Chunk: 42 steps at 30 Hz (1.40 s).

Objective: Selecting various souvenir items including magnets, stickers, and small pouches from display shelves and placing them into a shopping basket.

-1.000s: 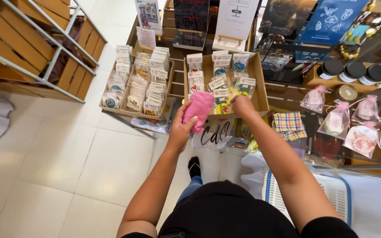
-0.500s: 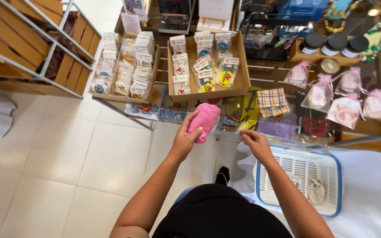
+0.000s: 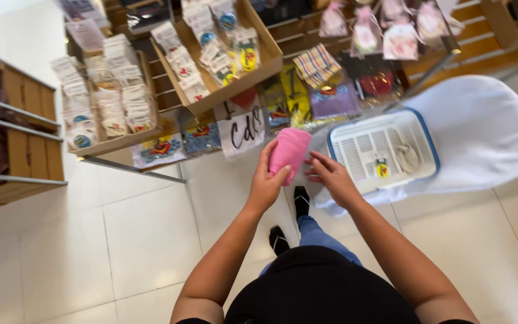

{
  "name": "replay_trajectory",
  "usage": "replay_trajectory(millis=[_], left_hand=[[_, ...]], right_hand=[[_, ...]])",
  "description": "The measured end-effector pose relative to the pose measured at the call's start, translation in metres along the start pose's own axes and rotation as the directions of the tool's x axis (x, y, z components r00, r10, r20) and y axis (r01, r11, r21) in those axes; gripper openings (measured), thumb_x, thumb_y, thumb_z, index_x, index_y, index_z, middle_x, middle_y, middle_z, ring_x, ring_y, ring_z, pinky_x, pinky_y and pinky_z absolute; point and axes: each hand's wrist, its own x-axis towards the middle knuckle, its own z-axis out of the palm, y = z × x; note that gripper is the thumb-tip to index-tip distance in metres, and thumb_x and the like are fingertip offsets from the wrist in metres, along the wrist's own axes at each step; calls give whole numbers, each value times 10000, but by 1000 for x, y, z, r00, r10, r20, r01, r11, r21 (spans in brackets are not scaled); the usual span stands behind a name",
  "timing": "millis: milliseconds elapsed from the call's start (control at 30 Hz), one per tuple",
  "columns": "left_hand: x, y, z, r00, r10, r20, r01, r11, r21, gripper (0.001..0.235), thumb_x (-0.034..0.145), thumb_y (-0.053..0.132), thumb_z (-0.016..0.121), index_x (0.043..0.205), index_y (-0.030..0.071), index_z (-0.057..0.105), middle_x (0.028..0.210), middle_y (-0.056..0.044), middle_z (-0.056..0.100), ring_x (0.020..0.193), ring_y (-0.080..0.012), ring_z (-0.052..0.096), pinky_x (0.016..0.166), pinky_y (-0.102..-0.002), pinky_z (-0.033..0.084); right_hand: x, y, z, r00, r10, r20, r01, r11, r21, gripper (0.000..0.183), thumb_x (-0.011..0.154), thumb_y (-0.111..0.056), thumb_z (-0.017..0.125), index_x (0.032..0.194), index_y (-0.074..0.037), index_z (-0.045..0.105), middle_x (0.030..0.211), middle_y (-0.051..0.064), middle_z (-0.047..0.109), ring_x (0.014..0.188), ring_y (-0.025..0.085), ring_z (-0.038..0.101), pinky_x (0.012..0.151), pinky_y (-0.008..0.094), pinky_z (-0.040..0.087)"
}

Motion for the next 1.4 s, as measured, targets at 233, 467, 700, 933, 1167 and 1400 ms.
replay_trajectory(millis=[233,467,700,933,1167,1400], left_hand=[[-53,-12,50,979,35,201,-68,984,162,768,852,217,749,1543,230,415,1478,-210,513,1386,-435,459,1142,-544,368],[-66,-49,93,938,130,322,-231,927,295,625,895,226,704,1484,169,504,1451,-148,553,1396,-367,471,1171,-478,328],[-59,-53,204,922,139,361,-253,922,292,548,978,180,577,1517,176,478,1486,-157,516,1445,-341,423,1197,-462,342],[-61,-76,331,953,8,304,-110,941,319,851,900,267,694,1616,184,241,1494,-298,375,1413,-504,375,1183,-557,335],[-17,-135,371,952,-161,260,47,917,397,817,855,205,696,1586,293,342,1385,-231,516,1352,-468,479,1141,-530,392],[33,-180,363,959,-268,92,213,896,390,811,821,228,705,1561,331,389,1407,-201,545,1396,-405,465,1184,-495,344]], right_hand=[[-53,16,-31,993,118,-22,-110,964,241,478,988,-270,695,1405,-74,569,1216,143,685,997,294,714,887,473,600],[-82,24,-97,982,154,-113,-118,954,277,455,913,-112,758,1334,-68,592,1148,75,665,972,255,704,847,456,603],[-79,15,-194,969,147,-196,-69,931,358,507,934,-130,761,1374,-31,528,1195,116,601,1036,304,680,894,507,591],[-64,21,-310,956,274,-107,-205,881,426,279,943,-138,760,1173,-45,632,978,70,681,849,222,729,795,383,631],[-7,41,-397,914,397,78,-403,877,263,243,912,-144,780,1120,-57,689,993,89,742,891,235,749,809,389,627],[96,120,-460,885,453,-107,-421,877,231,433,961,-114,720,1355,-34,559,1070,68,685,896,216,727,792,359,668]])
